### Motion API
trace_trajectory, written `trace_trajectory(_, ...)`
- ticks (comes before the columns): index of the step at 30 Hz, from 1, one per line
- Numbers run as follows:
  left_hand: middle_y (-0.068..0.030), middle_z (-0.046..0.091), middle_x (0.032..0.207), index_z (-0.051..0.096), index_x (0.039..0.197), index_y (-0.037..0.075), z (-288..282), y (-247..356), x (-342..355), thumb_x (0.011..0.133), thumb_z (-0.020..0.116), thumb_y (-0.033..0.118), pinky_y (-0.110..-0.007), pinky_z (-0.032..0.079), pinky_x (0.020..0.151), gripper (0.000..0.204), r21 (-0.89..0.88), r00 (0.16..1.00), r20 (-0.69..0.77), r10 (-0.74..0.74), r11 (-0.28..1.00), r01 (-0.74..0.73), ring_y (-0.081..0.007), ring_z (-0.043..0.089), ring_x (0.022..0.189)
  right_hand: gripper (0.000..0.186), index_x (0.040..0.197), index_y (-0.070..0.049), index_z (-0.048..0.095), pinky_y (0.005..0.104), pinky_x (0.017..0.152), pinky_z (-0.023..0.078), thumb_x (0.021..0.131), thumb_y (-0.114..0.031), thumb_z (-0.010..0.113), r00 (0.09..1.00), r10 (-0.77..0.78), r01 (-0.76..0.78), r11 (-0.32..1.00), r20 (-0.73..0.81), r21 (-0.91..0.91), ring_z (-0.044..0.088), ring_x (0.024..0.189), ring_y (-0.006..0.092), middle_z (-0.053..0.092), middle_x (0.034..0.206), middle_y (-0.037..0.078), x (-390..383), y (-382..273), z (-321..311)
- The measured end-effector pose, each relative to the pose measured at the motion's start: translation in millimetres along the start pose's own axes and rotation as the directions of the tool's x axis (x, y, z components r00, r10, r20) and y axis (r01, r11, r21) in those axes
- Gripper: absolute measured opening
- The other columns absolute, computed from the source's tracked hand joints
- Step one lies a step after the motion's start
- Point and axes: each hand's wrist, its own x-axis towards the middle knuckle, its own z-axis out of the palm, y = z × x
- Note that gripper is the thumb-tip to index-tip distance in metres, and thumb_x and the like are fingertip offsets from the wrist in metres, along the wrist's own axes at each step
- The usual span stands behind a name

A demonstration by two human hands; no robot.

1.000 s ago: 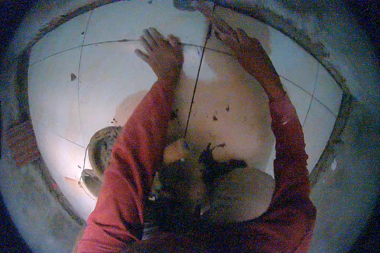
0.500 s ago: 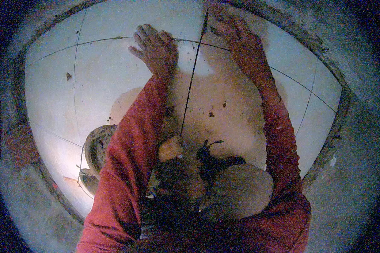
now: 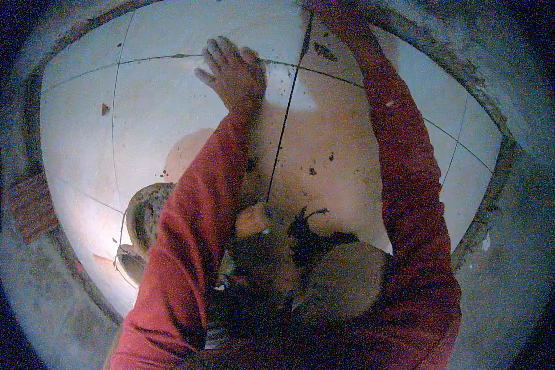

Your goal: The person applies mortar to a tile using a trowel, places the tile on the floor, and uses a mallet to tap it into place before wiping the surface with a cloth.

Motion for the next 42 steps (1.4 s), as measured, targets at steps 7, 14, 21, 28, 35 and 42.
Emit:
trace_trajectory(7,-0.0256,0.043,0.155,0.047,0.145,-0.003,-15.6,-9.9,2.7,0.102,0.042,0.037,-0.075,0.020,0.111,0.059,0.013,1.000,-0.006,-0.018,1.000,0.018,-0.0438,0.036,0.145,0.053,0.135,-0.002,0.056,0.0510,0.110,0.037,0.099,-0.040,0.065,0.822,0.156,-0.310,0.929,0.547,0.200,0.048,0.131,0.0409,0.052,0.140,0.024,23.6,-38.2,-45.1)
trace_trajectory(14,-0.0220,0.044,0.154,0.047,0.145,-0.001,-5.3,-14.8,-7.8,0.099,0.045,0.036,-0.071,0.016,0.117,0.060,0.057,0.999,-0.034,-0.020,0.998,0.022,-0.0390,0.034,0.147,0.047,0.130,-0.004,0.059,0.0490,0.102,0.042,0.099,-0.039,0.066,0.770,0.368,-0.563,0.776,0.521,0.284,0.055,0.117,0.0375,0.057,0.126,0.020,6.7,-61.7,-74.9)
trace_trajectory(21,-0.0214,0.041,0.158,0.044,0.149,-0.001,-7.5,-1.7,-7.0,0.100,0.043,0.037,-0.071,0.012,0.118,0.062,0.002,0.997,0.065,-0.052,0.999,0.052,-0.0391,0.032,0.149,0.048,0.132,-0.008,0.060,0.0448,0.096,0.045,0.100,-0.043,0.065,0.984,-0.171,0.156,0.966,0.057,0.205,0.055,0.110,0.0307,0.057,0.126,0.015,-6.8,-14.9,-45.0)
trace_trajectory(28,-0.0222,0.039,0.158,0.043,0.149,-0.003,-7.3,-1.3,-4.5,0.102,0.043,0.037,-0.070,0.018,0.116,0.062,0.076,0.997,0.076,-0.032,0.997,0.026,-0.0398,0.032,0.149,0.056,0.146,-0.012,0.053,0.0416,0.105,0.042,0.103,-0.048,0.057,0.532,0.486,-0.839,0.415,0.694,0.352,0.053,0.111,0.0262,0.053,0.137,0.009,-18.7,-63.5,-52.8)
trace_trajectory(35,-0.0234,0.040,0.157,0.042,0.148,-0.002,-10.5,5.9,-4.7,0.102,0.041,0.037,-0.070,0.022,0.115,0.061,0.102,0.996,0.090,0.001,0.995,-0.011,-0.0406,0.034,0.147,0.055,0.141,-0.008,0.057,0.0436,0.098,0.048,0.103,-0.047,0.057,0.930,0.161,-0.364,0.517,0.330,0.774,0.055,0.115,0.0234,0.058,0.132,0.011,-55.5,-4.5,21.1)
trace_trajectory(42,-0.0238,0.042,0.155,0.043,0.147,-0.004,-21.2,-2.4,2.2,0.102,0.041,0.036,-0.070,0.023,0.114,0.060,0.136,0.994,0.102,-0.033,0.990,0.019,-0.0407,0.035,0.146,0.034,0.112,-0.003,0.063,0.0439,0.083,0.053,0.100,-0.036,0.063,0.791,0.382,-0.596,0.658,0.478,0.460,0.069,0.086,0.0237,0.068,0.079,0.009,-1.6,-68.3,-92.8)
